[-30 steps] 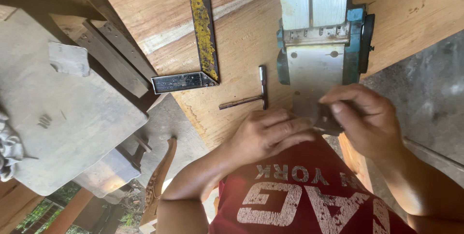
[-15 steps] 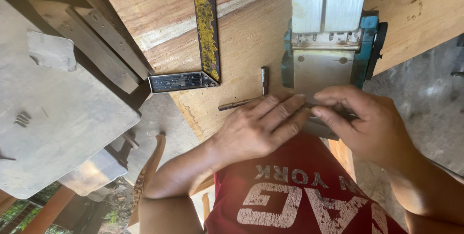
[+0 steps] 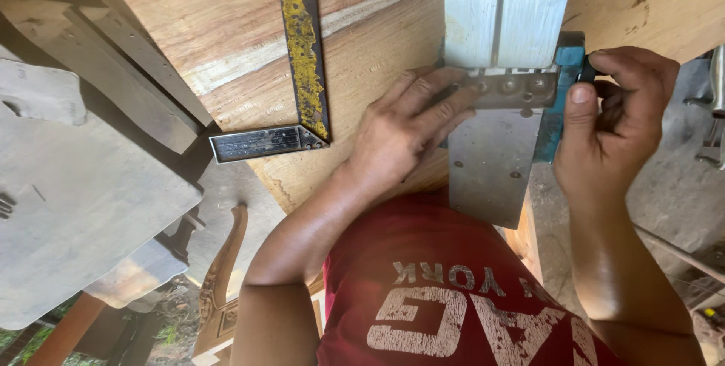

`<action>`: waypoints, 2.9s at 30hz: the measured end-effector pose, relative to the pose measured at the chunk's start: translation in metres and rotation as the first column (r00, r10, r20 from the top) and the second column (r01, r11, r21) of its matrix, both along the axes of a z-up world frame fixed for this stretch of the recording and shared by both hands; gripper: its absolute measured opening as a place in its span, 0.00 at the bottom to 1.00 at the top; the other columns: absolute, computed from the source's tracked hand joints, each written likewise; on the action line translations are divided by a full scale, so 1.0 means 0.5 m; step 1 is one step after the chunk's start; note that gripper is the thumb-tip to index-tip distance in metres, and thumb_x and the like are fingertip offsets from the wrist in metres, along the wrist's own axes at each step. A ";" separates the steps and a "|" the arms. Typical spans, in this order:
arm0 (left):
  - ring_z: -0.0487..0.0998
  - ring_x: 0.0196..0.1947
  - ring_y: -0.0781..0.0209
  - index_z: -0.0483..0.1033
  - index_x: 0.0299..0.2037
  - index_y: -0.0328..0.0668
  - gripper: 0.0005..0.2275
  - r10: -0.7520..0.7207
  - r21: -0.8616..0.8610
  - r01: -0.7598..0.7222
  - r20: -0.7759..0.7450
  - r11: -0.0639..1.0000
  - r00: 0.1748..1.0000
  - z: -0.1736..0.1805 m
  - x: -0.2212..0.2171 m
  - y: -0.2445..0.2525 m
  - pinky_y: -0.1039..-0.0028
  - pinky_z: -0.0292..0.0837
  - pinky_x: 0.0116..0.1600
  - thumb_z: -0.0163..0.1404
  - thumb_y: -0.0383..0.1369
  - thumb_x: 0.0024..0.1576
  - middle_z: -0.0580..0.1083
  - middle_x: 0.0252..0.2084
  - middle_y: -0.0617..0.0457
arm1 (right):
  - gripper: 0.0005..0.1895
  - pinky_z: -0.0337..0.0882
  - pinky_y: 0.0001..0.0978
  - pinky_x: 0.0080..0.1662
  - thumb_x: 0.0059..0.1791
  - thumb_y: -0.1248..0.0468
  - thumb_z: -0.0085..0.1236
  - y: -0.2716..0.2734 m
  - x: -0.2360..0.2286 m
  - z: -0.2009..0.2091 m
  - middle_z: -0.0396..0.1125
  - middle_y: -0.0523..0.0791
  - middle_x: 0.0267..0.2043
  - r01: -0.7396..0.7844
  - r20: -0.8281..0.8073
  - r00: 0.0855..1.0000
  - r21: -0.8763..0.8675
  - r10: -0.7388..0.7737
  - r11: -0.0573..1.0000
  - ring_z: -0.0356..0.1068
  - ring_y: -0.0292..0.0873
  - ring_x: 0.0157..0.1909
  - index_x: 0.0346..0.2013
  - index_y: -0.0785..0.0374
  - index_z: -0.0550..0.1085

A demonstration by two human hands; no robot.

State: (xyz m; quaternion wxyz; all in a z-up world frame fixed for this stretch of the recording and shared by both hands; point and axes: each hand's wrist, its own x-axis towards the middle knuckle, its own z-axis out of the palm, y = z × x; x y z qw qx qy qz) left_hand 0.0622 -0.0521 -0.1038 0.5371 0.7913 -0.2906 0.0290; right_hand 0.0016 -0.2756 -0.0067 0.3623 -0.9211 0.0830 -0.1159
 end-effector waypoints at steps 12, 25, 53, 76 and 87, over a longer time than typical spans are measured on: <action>0.75 0.52 0.58 0.78 0.61 0.58 0.21 0.036 0.170 -0.042 0.036 0.985 0.999 0.065 0.009 0.011 0.69 0.81 0.49 0.59 0.28 0.56 0.73 0.55 0.57 | 0.18 0.69 0.22 0.51 0.65 0.69 0.59 0.013 0.000 -0.027 0.57 0.48 0.64 -0.056 0.049 0.998 0.139 0.050 0.989 0.63 0.33 0.50 0.62 0.65 0.59; 0.74 0.54 0.55 0.80 0.57 0.53 0.22 0.015 0.039 -0.011 -0.116 0.999 0.993 0.065 0.023 0.001 0.70 0.80 0.56 0.57 0.19 0.53 0.74 0.53 0.54 | 0.14 0.73 0.22 0.51 0.63 0.69 0.61 0.008 0.002 -0.016 0.63 0.48 0.58 -0.021 0.062 0.998 0.286 0.003 0.958 0.67 0.33 0.48 0.58 0.64 0.65; 0.71 0.55 0.54 0.78 0.60 0.46 0.20 0.053 -0.019 -0.055 -0.089 0.998 0.995 0.042 -0.022 -0.014 0.69 0.73 0.60 0.59 0.24 0.57 0.71 0.58 0.54 | 0.20 0.76 0.22 0.53 0.59 0.74 0.63 -0.029 -0.025 -0.032 0.58 0.50 0.63 -0.082 0.065 0.995 0.217 0.069 0.973 0.69 0.35 0.51 0.57 0.63 0.60; 0.78 0.43 0.69 0.81 0.48 0.37 0.06 -0.008 -0.434 -0.380 -0.667 0.817 0.745 -0.003 -0.038 -0.028 0.78 0.79 0.50 0.57 0.27 0.64 0.76 0.46 0.53 | 0.21 0.75 0.26 0.59 0.62 0.80 0.61 -0.049 -0.024 -0.046 0.58 0.50 0.65 -0.113 0.066 0.993 0.285 0.098 0.952 0.69 0.38 0.55 0.60 0.65 0.59; 0.76 0.42 0.69 0.81 0.48 0.35 0.05 0.011 -0.428 -0.407 -0.678 0.807 0.735 -0.002 -0.040 -0.039 0.79 0.76 0.52 0.58 0.24 0.63 0.74 0.45 0.54 | 0.20 0.75 0.23 0.56 0.62 0.76 0.62 -0.027 -0.022 -0.027 0.60 0.49 0.63 -0.081 0.024 0.997 0.258 0.077 0.963 0.68 0.34 0.51 0.57 0.63 0.59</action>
